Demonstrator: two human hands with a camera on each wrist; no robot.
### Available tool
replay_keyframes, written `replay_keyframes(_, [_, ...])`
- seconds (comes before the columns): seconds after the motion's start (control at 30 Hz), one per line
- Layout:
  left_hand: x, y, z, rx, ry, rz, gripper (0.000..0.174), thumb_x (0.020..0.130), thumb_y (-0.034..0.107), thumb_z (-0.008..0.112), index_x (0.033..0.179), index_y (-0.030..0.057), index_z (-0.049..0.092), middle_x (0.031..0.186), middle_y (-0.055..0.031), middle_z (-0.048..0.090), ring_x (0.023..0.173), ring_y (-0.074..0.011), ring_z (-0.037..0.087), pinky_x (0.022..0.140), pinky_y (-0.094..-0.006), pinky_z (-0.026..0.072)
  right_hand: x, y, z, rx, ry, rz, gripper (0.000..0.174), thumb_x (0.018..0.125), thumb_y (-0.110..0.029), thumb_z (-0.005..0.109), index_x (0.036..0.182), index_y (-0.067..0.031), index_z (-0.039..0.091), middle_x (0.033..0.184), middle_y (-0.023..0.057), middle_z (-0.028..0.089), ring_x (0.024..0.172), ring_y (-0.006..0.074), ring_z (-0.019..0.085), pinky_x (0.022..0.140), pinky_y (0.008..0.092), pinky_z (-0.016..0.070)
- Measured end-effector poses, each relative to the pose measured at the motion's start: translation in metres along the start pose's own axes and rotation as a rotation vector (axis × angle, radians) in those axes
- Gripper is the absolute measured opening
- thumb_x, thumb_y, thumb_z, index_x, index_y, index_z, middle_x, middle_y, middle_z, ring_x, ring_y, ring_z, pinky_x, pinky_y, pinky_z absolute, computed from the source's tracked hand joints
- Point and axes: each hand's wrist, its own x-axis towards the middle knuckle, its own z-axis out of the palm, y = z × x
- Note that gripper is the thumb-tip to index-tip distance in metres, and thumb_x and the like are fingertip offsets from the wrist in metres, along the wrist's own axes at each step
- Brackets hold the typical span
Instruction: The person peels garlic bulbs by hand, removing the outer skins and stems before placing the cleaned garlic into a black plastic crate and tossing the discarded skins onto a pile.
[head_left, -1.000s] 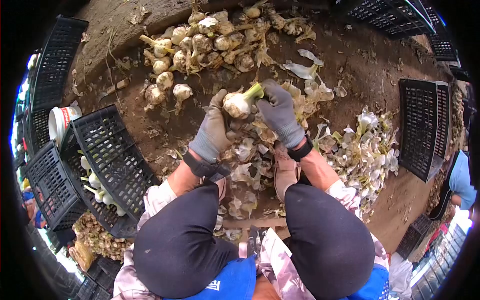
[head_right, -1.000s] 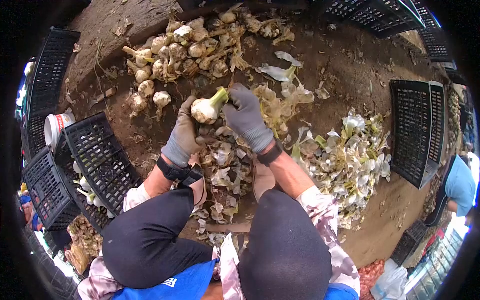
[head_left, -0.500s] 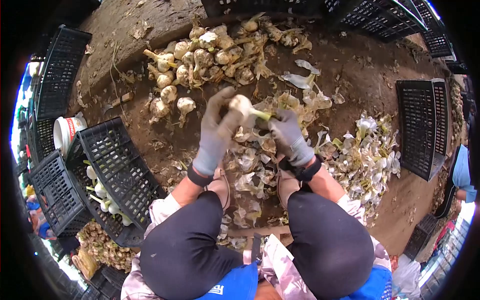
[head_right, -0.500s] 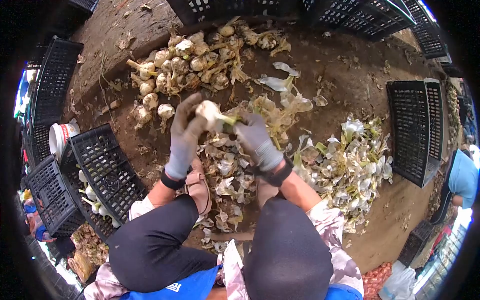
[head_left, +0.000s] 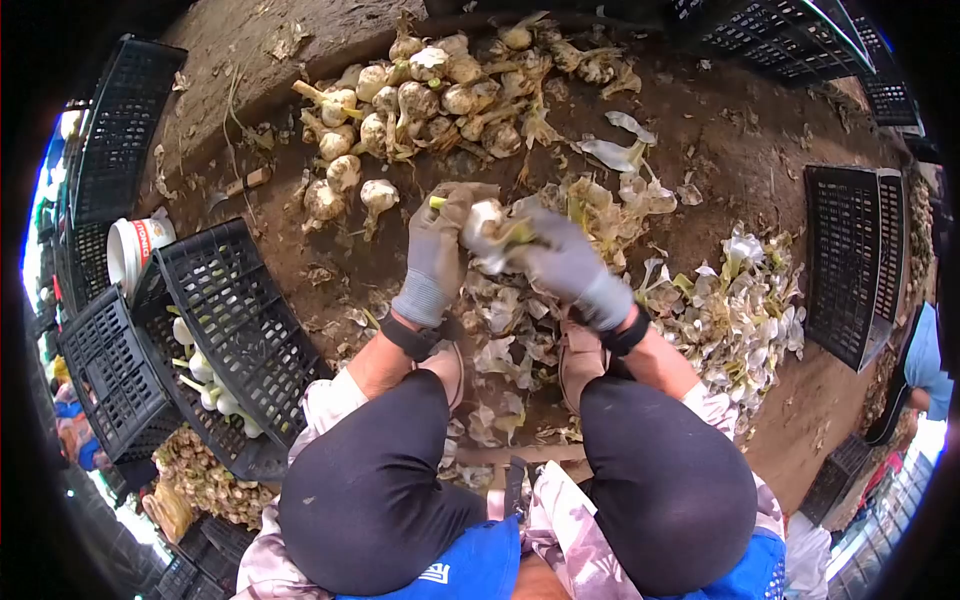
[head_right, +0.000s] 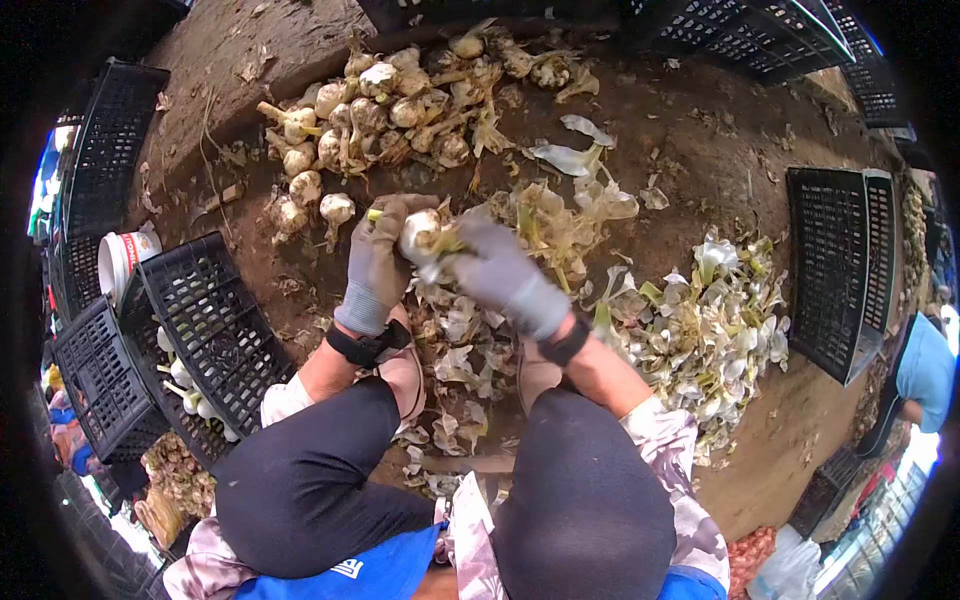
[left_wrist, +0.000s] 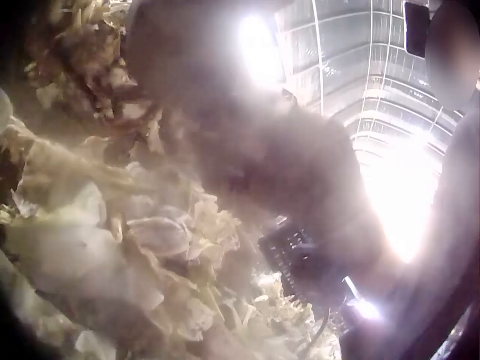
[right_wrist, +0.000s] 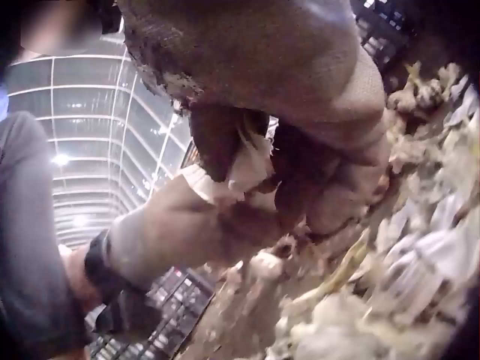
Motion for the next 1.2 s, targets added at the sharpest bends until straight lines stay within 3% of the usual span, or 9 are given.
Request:
replay_keyframes(0.03, [-0.001, 0.007, -0.002, 0.000, 0.005, -0.004, 0.051, 0.095, 0.045, 0.038, 0.109, -0.0005, 0.056, 0.103, -0.0099, 0.061, 0.093, -0.0160, 0.057, 0.079, -0.0278, 0.0474, 0.003, -0.006, -0.020, 0.075, -0.141, 0.168, 0.030, 0.077, -0.014, 0.057, 0.105, -0.0040, 0.061, 0.094, 0.0154, 0.060, 0.090, 0.0300, 0.058, 0.080, 0.0353, 0.0459])
replay_keyframes(0.13, [-0.001, 0.013, -0.015, -0.167, -0.132, -0.106, 0.046, 0.096, 0.042, 0.036, 0.106, 0.0022, 0.056, 0.106, -0.0125, 0.061, 0.090, -0.0180, 0.060, 0.058, -0.0226, 0.0484, 0.006, 0.041, -0.050, 0.028, 0.018, 0.148, 0.036, 0.076, -0.017, 0.061, 0.109, -0.0025, 0.058, 0.093, 0.0150, 0.060, 0.091, 0.0319, 0.058, 0.080, 0.0376, 0.0458])
replay_keyframes(0.23, [0.000, 0.028, -0.004, -0.363, -0.062, -0.239, 0.040, 0.096, 0.039, 0.038, 0.104, 0.0036, 0.056, 0.110, -0.0157, 0.060, 0.095, -0.0230, 0.061, 0.057, -0.0248, 0.0494, 0.007, 0.058, -0.058, -0.412, 0.112, 0.183, 0.042, 0.075, -0.021, 0.065, 0.112, -0.0031, 0.057, 0.098, 0.0150, 0.060, 0.092, 0.0316, 0.058, 0.081, 0.0359, 0.0460])
replay_keyframes(0.3, [0.004, 0.017, -0.013, -0.416, -0.108, -0.198, 0.038, 0.096, 0.037, 0.040, 0.103, 0.0033, 0.055, 0.114, -0.0191, 0.058, 0.100, -0.0268, 0.061, 0.060, -0.0277, 0.0519, -0.007, 0.041, -0.053, -0.916, 0.197, -0.107, 0.047, 0.075, -0.023, 0.066, 0.118, -0.0047, 0.054, 0.104, 0.0166, 0.060, 0.095, 0.0348, 0.057, 0.085, 0.0371, 0.0458])
replay_keyframes(0.37, [0.008, 0.014, -0.016, -0.514, -0.215, -0.171, 0.037, 0.096, 0.036, 0.039, 0.102, 0.0028, 0.055, 0.116, -0.0204, 0.056, 0.100, -0.0277, 0.060, 0.069, -0.0306, 0.0536, -0.006, 0.012, -0.055, -0.876, 0.234, -0.119, 0.054, 0.075, -0.024, 0.066, 0.122, -0.0038, 0.050, 0.110, 0.0179, 0.059, 0.101, 0.0336, 0.057, 0.090, 0.0399, 0.0444])
replay_keyframes(0.47, [0.015, 0.007, -0.010, -0.472, -0.301, -0.008, 0.038, 0.097, 0.034, 0.038, 0.107, 0.0006, 0.055, 0.117, -0.0195, 0.056, 0.099, -0.0244, 0.060, 0.079, -0.0318, 0.0522, -0.003, -0.006, -0.042, 0.504, 0.104, 0.148, 0.057, 0.078, -0.031, 0.068, 0.122, 0.0011, 0.049, 0.112, 0.0151, 0.059, 0.099, 0.0229, 0.058, 0.082, 0.0350, 0.0487])
replay_keyframes(0.53, [0.017, 0.023, 0.002, -0.333, -0.266, -0.080, 0.038, 0.097, 0.032, 0.038, 0.110, -0.0004, 0.054, 0.116, -0.0177, 0.056, 0.098, -0.0221, 0.059, 0.081, -0.0315, 0.0507, -0.004, -0.021, -0.020, 1.028, 0.063, 0.311, 0.046, 0.084, -0.024, 0.066, 0.120, 0.0021, 0.051, 0.108, 0.0091, 0.061, 0.089, 0.0136, 0.060, 0.070, 0.0250, 0.0507])
replay_keyframes(0.7, [0.007, -0.007, 0.002, 0.069, -0.040, -0.040, 0.035, 0.097, 0.024, 0.043, 0.116, -0.0039, 0.051, 0.108, -0.0092, 0.058, 0.095, -0.0147, 0.057, 0.082, -0.0272, 0.0475, 0.010, 0.005, 0.001, 0.925, 0.098, 0.296, 0.035, 0.086, -0.014, 0.063, 0.117, 0.0011, 0.054, 0.105, 0.0057, 0.062, 0.082, 0.0119, 0.062, 0.067, 0.0235, 0.0518])
replay_keyframes(1.2, [0.005, -0.003, 0.007, -0.534, 0.219, -0.220, 0.019, 0.090, 0.005, 0.053, 0.107, -0.0018, 0.056, 0.099, -0.0093, 0.062, 0.088, -0.0170, 0.061, 0.078, -0.0290, 0.0518, 0.013, 0.020, 0.000, 0.887, 0.074, 0.263, 0.038, 0.081, -0.012, 0.062, 0.116, 0.0025, 0.055, 0.101, 0.0093, 0.064, 0.083, 0.0155, 0.062, 0.071, 0.0262, 0.0494])
